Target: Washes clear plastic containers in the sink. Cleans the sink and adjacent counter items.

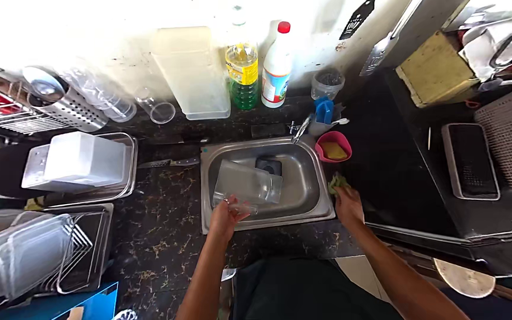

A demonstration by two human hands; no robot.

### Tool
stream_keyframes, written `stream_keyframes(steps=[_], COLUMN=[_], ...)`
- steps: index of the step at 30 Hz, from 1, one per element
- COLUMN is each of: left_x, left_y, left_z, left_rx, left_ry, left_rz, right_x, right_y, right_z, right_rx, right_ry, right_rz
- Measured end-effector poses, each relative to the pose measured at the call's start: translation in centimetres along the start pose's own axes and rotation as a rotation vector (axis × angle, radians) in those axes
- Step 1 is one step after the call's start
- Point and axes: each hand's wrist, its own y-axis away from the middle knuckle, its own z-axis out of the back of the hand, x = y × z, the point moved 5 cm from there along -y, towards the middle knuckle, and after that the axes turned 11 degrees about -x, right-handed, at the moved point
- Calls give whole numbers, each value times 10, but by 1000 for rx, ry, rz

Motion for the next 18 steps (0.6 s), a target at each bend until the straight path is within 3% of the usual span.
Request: stream_keyframes(steps=[2,4,8,10,12,14,15,18], left_x=[-3,-4,0,2,0,-4,-4,-10], left_y=[2,6,26,38,45,49,51,55], left_z=[-1,-6,-25,-33,-30,-17,-7,19], left_rx=[-4,-4,39,73,98,140,167,255], left_ry=[-8,-19,-90,-159,-198,-196,-196,-171], left_rz=[18,9,-24,-69,-99,-108,-122,-187], right_x=[12,54,198,252,281,296,299,297], right_y=[1,6,36,39,23,-6,-21,-58], right_z=[10,30,44,26,16,16,18,12], right_rx=[24,28,49,63,-12,-16,87,633], right_ry=[-111,-338,-776,-706,-594,-564,-602,-869], right_rz=[-86,-88,378,637,736,679,600,316])
